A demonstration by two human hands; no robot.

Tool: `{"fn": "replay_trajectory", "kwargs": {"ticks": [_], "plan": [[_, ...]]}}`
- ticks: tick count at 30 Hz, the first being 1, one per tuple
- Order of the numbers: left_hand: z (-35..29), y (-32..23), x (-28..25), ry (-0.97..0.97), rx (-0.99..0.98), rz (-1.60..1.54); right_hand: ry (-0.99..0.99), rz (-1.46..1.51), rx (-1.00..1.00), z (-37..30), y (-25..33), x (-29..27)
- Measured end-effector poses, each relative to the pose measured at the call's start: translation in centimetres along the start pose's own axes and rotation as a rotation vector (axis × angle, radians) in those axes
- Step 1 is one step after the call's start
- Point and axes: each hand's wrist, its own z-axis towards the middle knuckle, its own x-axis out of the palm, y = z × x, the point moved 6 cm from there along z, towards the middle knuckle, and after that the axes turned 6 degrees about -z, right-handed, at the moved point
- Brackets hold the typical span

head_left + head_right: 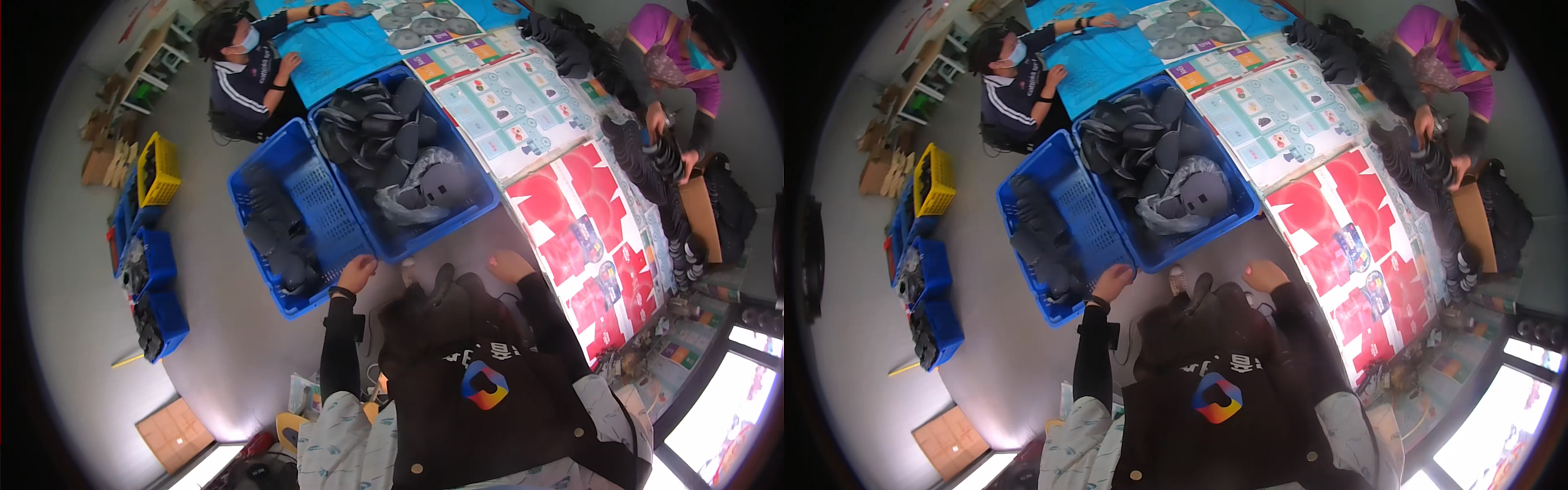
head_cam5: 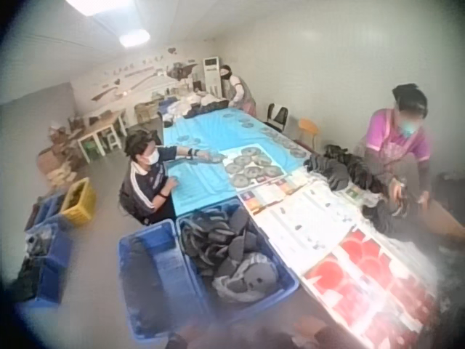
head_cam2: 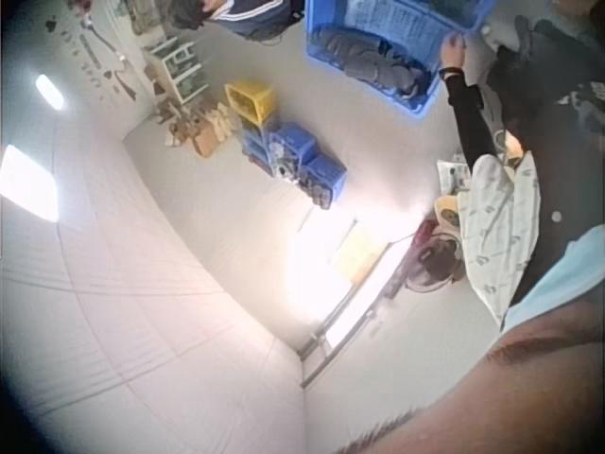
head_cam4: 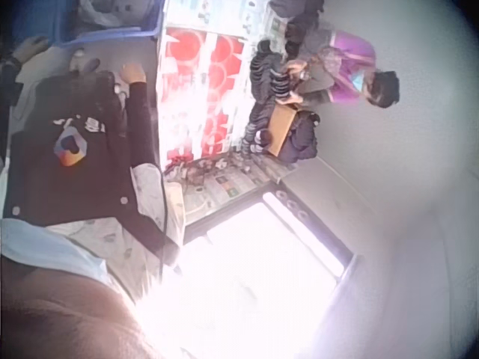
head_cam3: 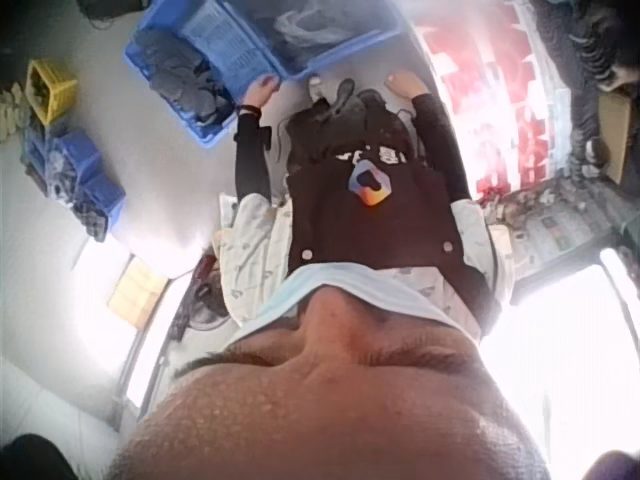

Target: Sorting and prepping black shoe upper components in a factory setting.

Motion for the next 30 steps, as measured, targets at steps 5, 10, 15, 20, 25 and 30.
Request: {"fn": "replay_trajectory", "kwargs": {"ticks": [5, 10, 15, 20, 25, 30], "plan": [[3.9, -1.5, 1.1, 0.118, 0.117, 0.036, 0.028, 0.235, 0.199, 7.7, 2.2, 0.9], [6.4, 1.5, -4.3, 0.26, -0.006, -0.165, -0.146, 0.08, -0.047, 14.0, 5.6, 2.2], [7.8, 2.4, -6.0, 0.277, -0.119, -0.118, -0.13, 0.152, 0.138, 13.3, 6.0, 0.2], [9.9, -0.7, -5.8, 0.398, -0.064, -0.245, -0.042, 0.011, 0.136, 13.4, 5.4, -0.8], [8.1, -4.8, -4.9, 0.241, -0.041, -0.326, -0.087, -0.008, 0.11, 14.5, 4.2, 0.7], [4.4, -2.5, -5.1, 0.102, -0.024, -0.403, 0.023, 0.249, 0.066, 17.1, 5.1, 1.5]]}}
